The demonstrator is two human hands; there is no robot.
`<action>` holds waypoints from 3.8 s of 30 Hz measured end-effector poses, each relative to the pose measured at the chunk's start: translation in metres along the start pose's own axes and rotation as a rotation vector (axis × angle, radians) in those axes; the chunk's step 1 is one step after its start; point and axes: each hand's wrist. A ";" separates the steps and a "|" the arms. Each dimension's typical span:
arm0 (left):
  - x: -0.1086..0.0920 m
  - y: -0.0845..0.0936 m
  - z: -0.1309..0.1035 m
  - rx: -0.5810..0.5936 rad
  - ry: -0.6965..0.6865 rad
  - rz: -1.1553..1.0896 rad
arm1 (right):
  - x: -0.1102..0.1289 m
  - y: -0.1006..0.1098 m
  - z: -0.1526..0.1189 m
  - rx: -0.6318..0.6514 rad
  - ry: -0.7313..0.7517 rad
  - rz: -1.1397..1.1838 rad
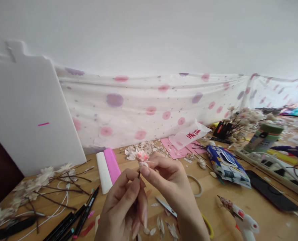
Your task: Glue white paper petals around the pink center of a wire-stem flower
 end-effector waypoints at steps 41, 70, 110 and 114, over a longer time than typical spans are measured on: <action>-0.006 0.000 -0.005 0.097 0.097 -0.111 | -0.014 -0.014 0.006 0.208 -0.402 0.577; -0.016 0.001 -0.001 0.092 0.351 -0.252 | -0.042 -0.018 0.012 0.412 -0.580 0.777; -0.011 -0.019 -0.003 -0.330 -0.438 0.451 | -0.013 -0.021 0.000 0.150 -0.270 0.419; -0.007 -0.020 -0.004 -0.377 -0.516 0.535 | -0.004 -0.021 0.001 0.085 -0.213 0.274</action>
Point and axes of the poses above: each hand's wrist, its own z-axis towards the middle knuckle, its own y-axis out of the back of the hand, x = y × z, and after that the axes turned 8 degrees about -x, right-handed
